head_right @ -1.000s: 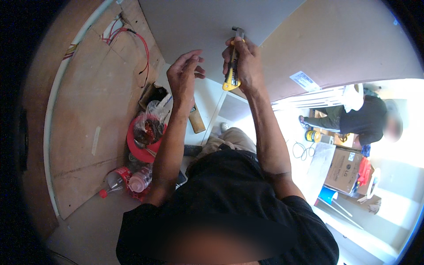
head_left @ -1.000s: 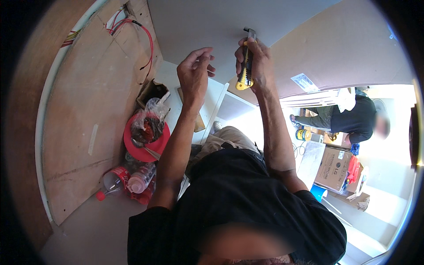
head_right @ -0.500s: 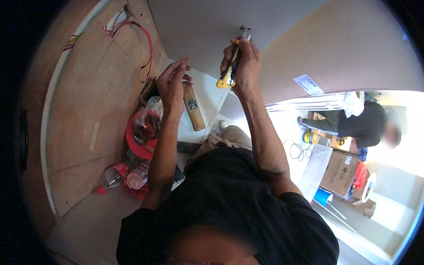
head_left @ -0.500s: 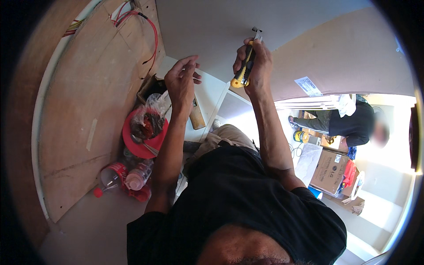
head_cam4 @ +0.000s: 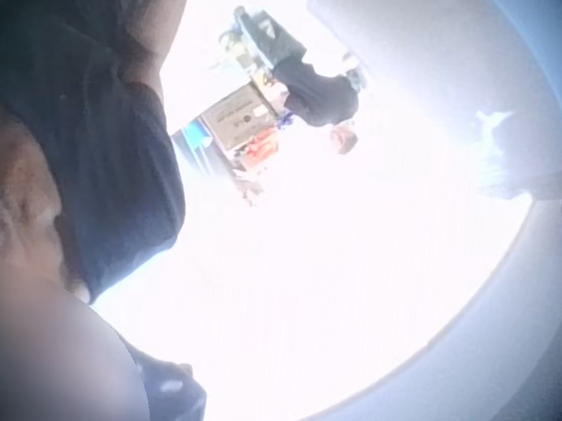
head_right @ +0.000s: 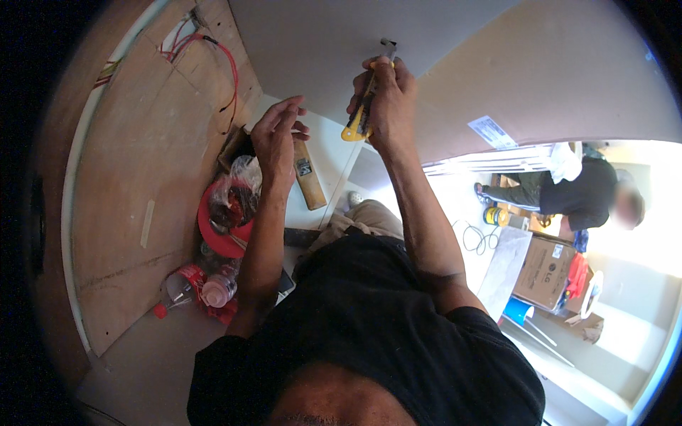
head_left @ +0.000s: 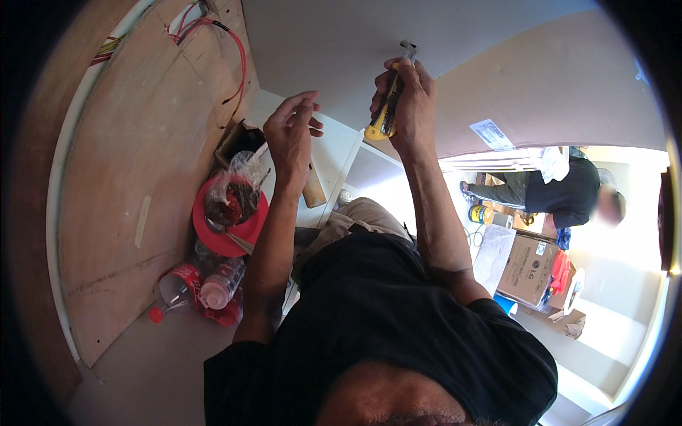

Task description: The person uses a utility knife to trim and clean the edge of a white cabinet or wall panel. They repeatedly scrape and remove small pieces of material along the seam, then wipe the surface with their hand.

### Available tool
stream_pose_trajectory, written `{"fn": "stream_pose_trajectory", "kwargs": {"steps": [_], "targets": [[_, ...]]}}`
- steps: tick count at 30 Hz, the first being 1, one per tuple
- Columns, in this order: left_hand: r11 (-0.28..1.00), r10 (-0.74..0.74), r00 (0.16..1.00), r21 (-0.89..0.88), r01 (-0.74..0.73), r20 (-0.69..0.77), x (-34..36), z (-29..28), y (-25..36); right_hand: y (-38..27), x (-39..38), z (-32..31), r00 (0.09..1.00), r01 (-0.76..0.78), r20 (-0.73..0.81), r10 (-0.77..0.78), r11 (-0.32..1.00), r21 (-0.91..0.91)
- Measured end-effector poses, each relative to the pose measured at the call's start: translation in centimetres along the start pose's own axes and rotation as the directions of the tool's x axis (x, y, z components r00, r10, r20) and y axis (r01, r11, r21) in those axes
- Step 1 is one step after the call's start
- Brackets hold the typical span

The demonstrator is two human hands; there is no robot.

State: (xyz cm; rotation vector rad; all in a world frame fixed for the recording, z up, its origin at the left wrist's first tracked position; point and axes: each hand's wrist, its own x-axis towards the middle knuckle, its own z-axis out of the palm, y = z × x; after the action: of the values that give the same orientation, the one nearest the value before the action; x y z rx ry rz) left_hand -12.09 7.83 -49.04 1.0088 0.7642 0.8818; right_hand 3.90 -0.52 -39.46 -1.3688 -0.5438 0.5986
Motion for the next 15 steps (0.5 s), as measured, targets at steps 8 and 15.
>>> {"fn": "stream_pose_trajectory", "kwargs": {"steps": [8,15], "targets": [[1.0,0.011,1.0,-0.012,-0.011,-0.003,-0.37,-0.61,-0.17,0.23,-0.15,0.22,0.999,0.051,0.003,-0.051,0.999,-0.012],[1.0,-0.011,1.0,-0.003,0.011,-0.018,-0.39,-0.75,-0.32,-0.26,-0.44,0.76,0.999,0.027,-0.019,-0.026,0.999,0.03]]}}
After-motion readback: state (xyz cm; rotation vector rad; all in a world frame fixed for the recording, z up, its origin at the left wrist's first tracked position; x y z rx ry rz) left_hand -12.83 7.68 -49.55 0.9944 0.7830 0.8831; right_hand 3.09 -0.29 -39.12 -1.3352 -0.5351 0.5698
